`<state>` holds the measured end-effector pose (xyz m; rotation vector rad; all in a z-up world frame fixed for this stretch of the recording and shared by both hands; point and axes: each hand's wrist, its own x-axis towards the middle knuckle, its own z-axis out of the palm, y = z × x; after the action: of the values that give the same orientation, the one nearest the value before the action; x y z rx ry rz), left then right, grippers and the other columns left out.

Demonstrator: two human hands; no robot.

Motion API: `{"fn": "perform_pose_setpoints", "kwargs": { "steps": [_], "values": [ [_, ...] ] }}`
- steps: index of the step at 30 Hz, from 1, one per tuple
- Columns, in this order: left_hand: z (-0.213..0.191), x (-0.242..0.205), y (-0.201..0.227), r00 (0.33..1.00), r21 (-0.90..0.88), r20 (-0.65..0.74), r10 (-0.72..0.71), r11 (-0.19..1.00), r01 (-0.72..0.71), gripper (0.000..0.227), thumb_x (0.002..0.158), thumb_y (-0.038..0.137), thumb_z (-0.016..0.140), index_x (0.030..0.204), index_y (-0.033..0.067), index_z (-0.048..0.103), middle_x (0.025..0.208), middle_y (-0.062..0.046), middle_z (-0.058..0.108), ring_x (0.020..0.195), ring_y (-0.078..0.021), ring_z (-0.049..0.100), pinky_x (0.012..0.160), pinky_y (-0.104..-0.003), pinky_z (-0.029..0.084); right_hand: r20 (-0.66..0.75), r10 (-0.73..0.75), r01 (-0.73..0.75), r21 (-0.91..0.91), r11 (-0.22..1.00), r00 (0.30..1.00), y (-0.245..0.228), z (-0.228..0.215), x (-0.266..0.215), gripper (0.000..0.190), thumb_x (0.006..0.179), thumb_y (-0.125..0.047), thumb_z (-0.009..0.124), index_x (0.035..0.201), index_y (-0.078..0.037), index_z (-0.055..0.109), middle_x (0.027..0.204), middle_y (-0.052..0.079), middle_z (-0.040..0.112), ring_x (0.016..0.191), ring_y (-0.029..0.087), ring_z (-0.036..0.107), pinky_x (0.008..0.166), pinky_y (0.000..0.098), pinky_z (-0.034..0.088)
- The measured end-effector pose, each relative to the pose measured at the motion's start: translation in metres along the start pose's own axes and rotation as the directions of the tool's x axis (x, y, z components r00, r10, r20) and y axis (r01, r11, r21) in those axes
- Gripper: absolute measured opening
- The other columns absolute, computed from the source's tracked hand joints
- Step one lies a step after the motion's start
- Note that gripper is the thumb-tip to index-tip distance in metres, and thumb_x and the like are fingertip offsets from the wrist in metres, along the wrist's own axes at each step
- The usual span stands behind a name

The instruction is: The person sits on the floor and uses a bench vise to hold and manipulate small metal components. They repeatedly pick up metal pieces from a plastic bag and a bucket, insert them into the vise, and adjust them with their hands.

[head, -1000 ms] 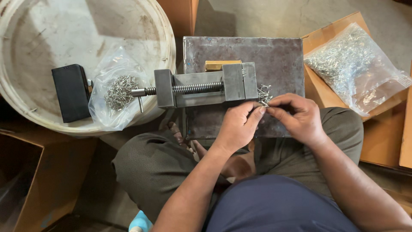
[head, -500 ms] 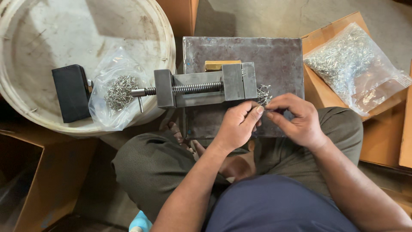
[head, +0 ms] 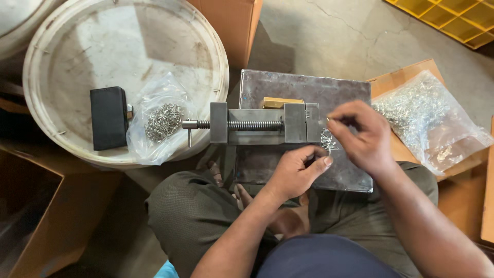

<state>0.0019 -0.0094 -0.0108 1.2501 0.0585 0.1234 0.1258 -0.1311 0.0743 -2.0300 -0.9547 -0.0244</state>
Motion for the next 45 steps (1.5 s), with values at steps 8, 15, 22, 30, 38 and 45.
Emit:
{"fn": "perform_pose_setpoints", "kwargs": {
  "steps": [8,15,22,30,38,45],
  "values": [
    [-0.003,0.0,0.005,1.0,0.078,-0.03,-0.01,0.997,0.012,0.025,0.099,0.026,0.071,0.104,0.0009,0.071,0.074,0.004,0.06,0.068,-0.0028,0.05,0.06,-0.024,0.046,0.075,-0.135,0.143,-0.116,0.983,0.988,-0.02,0.017,0.041,0.009,0.094,-0.006,0.075,0.101,-0.002,0.071,0.095,0.01,0.068,0.082,0.019,0.067,0.073,0.0302,0.054],
    [-0.002,0.0,0.008,1.0,0.079,-0.025,-0.013,0.997,0.015,0.025,0.098,0.026,0.071,0.105,0.0015,0.071,0.073,0.004,0.06,0.067,-0.003,0.051,0.06,-0.024,0.046,0.13,-0.129,0.147,-0.139,0.979,0.983,-0.028,0.014,0.042,0.01,0.093,-0.008,0.075,0.101,-0.003,0.073,0.099,0.008,0.068,0.08,0.018,0.068,0.068,0.0292,0.053],
    [-0.004,-0.001,0.008,0.999,0.104,-0.008,0.032,0.994,-0.031,0.024,0.1,0.026,0.07,0.104,0.0021,0.071,0.076,0.003,0.063,0.071,-0.0028,0.054,0.064,-0.024,0.049,0.137,-0.121,0.145,-0.183,0.972,0.983,-0.027,0.008,0.037,0.012,0.092,-0.008,0.074,0.104,-0.005,0.074,0.105,0.01,0.068,0.079,0.018,0.068,0.066,0.0293,0.053],
    [-0.003,0.004,0.003,1.0,0.068,-0.02,-0.002,0.998,0.003,0.022,0.102,0.022,0.066,0.108,0.0018,0.07,0.08,0.002,0.065,0.074,-0.0027,0.056,0.066,-0.023,0.05,0.023,-0.069,0.071,-0.122,0.99,0.997,0.004,-0.005,0.001,0.012,0.099,-0.006,0.071,0.11,-0.002,0.072,0.106,0.011,0.069,0.088,0.022,0.068,0.078,0.0304,0.055],
    [-0.004,0.003,-0.012,0.998,-0.067,0.033,-0.046,0.997,0.049,0.017,0.104,0.018,0.063,0.109,0.0016,0.068,0.084,0.001,0.066,0.071,-0.0049,0.057,0.064,-0.023,0.049,0.101,0.031,-0.001,-0.289,0.957,0.994,0.038,-0.018,-0.055,0.013,0.095,-0.008,0.072,0.107,-0.002,0.073,0.102,0.013,0.071,0.094,0.03,0.07,0.082,0.0374,0.054],
    [-0.003,0.003,-0.006,0.998,-0.081,0.05,-0.048,0.995,0.052,0.017,0.104,0.018,0.065,0.107,0.0014,0.068,0.083,0.002,0.064,0.071,-0.0041,0.055,0.063,-0.022,0.047,0.188,0.011,0.06,-0.368,0.928,0.982,0.03,-0.025,-0.054,0.015,0.089,-0.01,0.075,0.102,-0.005,0.073,0.098,0.013,0.07,0.091,0.033,0.069,0.079,0.0405,0.054]
  ]
}}
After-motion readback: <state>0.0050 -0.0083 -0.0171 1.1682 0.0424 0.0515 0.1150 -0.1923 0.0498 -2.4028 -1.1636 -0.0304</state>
